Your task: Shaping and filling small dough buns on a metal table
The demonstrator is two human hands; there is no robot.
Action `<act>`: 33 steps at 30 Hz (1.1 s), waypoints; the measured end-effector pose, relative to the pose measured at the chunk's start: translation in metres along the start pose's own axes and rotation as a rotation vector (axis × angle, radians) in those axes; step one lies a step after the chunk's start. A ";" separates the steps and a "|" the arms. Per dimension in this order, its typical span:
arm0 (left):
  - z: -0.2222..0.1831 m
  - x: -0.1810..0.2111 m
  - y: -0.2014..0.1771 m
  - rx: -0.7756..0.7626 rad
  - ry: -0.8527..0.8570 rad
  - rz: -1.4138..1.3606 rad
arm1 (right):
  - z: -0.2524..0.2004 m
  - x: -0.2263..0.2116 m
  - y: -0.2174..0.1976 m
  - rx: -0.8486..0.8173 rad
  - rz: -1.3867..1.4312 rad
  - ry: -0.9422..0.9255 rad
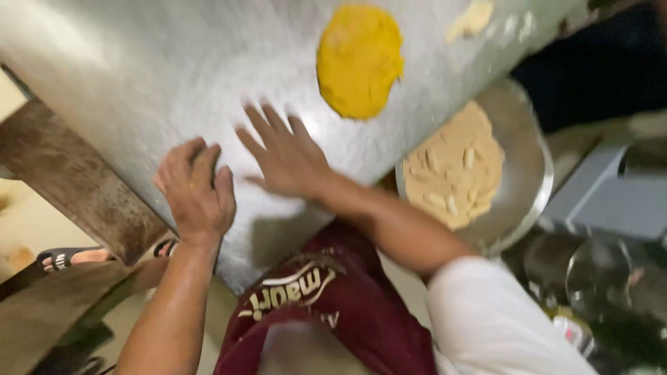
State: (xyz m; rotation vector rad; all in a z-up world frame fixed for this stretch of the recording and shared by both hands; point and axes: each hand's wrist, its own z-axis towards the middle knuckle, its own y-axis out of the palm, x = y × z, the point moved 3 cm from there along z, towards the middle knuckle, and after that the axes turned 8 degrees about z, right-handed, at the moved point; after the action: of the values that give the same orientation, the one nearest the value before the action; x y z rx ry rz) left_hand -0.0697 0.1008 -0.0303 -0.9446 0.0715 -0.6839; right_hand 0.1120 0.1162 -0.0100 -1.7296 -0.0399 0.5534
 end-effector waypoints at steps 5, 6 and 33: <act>-0.006 -0.001 0.000 -0.020 -0.028 -0.021 | -0.092 0.020 0.011 0.068 0.142 -0.098; -0.008 -0.003 0.006 -0.040 -0.039 -0.008 | -0.108 0.034 -0.002 0.085 0.288 -0.013; -0.010 -0.006 0.009 0.032 -0.225 0.012 | -0.074 0.060 -0.039 0.123 0.451 0.121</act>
State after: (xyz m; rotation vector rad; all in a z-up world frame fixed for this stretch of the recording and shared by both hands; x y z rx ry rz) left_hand -0.0733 0.1005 -0.0443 -0.9843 -0.1323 -0.5620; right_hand 0.2040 0.0773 0.0159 -1.6515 0.4709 0.7605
